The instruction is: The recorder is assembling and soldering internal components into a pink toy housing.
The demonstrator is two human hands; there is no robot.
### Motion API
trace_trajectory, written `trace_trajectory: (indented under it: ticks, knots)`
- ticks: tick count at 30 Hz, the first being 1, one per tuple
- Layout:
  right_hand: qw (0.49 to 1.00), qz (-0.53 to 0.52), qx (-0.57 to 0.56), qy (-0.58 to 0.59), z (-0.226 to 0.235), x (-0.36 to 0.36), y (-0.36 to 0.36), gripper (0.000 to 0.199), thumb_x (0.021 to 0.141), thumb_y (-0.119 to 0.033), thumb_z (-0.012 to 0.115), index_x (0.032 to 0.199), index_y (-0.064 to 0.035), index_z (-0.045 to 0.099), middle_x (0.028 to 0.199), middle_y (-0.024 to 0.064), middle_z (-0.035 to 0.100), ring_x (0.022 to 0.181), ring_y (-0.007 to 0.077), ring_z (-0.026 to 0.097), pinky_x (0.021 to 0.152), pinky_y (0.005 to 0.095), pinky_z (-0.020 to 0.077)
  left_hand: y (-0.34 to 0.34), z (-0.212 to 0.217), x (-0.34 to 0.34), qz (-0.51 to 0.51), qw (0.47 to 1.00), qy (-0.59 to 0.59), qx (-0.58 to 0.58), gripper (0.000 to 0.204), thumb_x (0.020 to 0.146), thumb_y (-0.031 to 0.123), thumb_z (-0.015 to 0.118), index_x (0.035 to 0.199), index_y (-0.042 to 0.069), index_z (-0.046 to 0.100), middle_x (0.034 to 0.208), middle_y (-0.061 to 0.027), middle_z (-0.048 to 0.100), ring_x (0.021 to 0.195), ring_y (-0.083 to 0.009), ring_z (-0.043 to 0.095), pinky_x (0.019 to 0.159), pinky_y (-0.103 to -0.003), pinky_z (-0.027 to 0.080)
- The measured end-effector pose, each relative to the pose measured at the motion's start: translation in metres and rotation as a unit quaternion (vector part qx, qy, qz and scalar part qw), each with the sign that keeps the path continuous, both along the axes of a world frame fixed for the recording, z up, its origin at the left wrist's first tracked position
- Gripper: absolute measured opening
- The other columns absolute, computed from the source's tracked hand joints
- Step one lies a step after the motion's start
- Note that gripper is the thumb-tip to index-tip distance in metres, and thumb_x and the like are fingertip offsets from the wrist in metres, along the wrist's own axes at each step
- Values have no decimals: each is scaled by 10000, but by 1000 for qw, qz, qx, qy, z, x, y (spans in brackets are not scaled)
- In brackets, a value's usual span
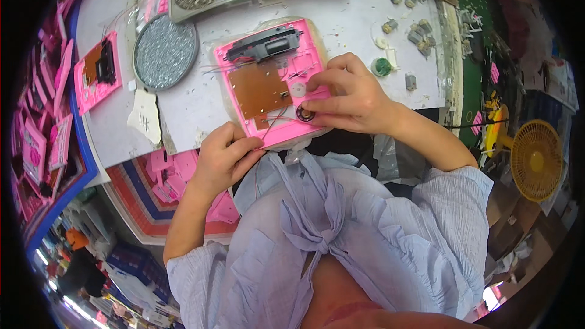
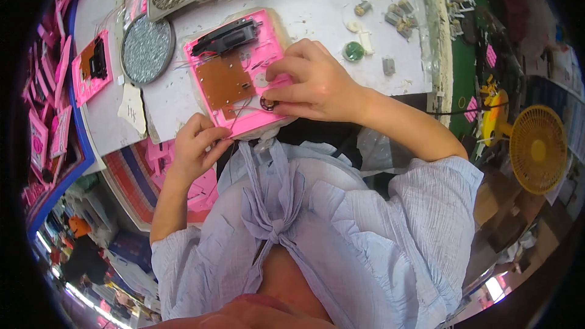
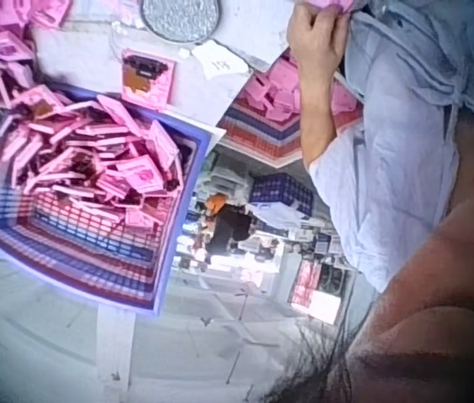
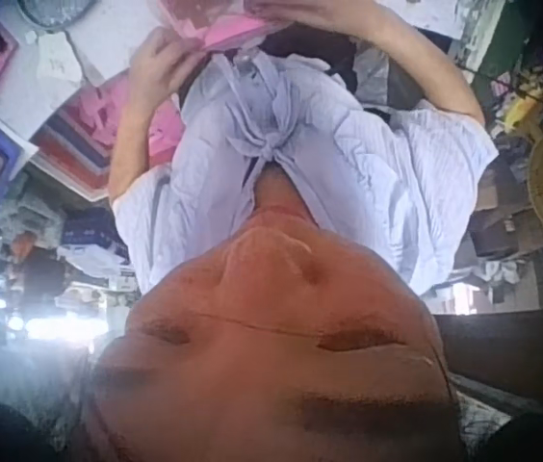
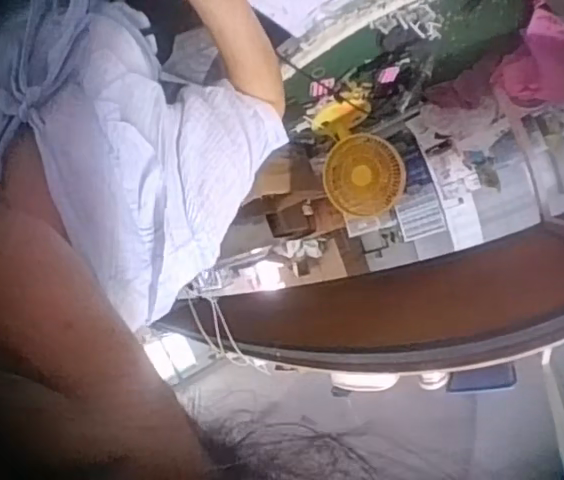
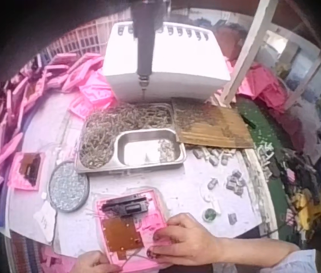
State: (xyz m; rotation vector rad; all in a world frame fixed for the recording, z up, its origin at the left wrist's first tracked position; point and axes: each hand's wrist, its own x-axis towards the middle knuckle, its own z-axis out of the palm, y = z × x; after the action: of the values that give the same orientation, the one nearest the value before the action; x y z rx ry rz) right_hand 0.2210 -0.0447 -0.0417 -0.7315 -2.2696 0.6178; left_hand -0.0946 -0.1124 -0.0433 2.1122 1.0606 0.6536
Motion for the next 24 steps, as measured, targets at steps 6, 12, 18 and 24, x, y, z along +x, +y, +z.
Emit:
trace_trajectory:
  ticks: [6, 12, 18, 24]
  knots:
    - [923, -336, -145, -115, 34, 90, 23, 204, 812, -167, 807, 968, -50, 745, 833, 85, 702, 712, 263, 644, 672, 374, 518, -6, 6, 0, -11, 998, 45, 39, 237, 763, 104, 851, 950, 78, 707, 792, -64, 572, 676, -255, 567, 578, -395, 435]
    - [861, -320, -177, -354, 24, 99, 36, 261, 798, -319, 767, 814, -72, 684, 735, 158, 691, 761, 373, 691, 686, 476, 539, 27, 49, 11, -104, 987, 118, -42, 219, 782, 102, 829, 961, 59, 711, 805, -95, 583, 723, -298, 609, 628, -397, 480]
    - [851, -333, -111, -391, 30, 94, 39, 156, 811, -190, 690, 826, -54, 615, 820, 159, 694, 825, 372, 677, 722, 500, 536, 142, 72, 44, -91, 991, 81, 46, 125, 862, 95, 761, 962, 48, 703, 847, -119, 649, 792, -313, 658, 711, -390, 524]
    - [913, -314, -43, -257, 31, 108, 29, 172, 837, -155, 696, 961, -36, 700, 909, 145, 681, 915, 347, 647, 753, 459, 535, 270, 12, 95, 51, 936, 275, 216, 166, 895, 177, 648, 978, 60, 732, 994, -158, 722, 927, -389, 703, 833, -491, 567]
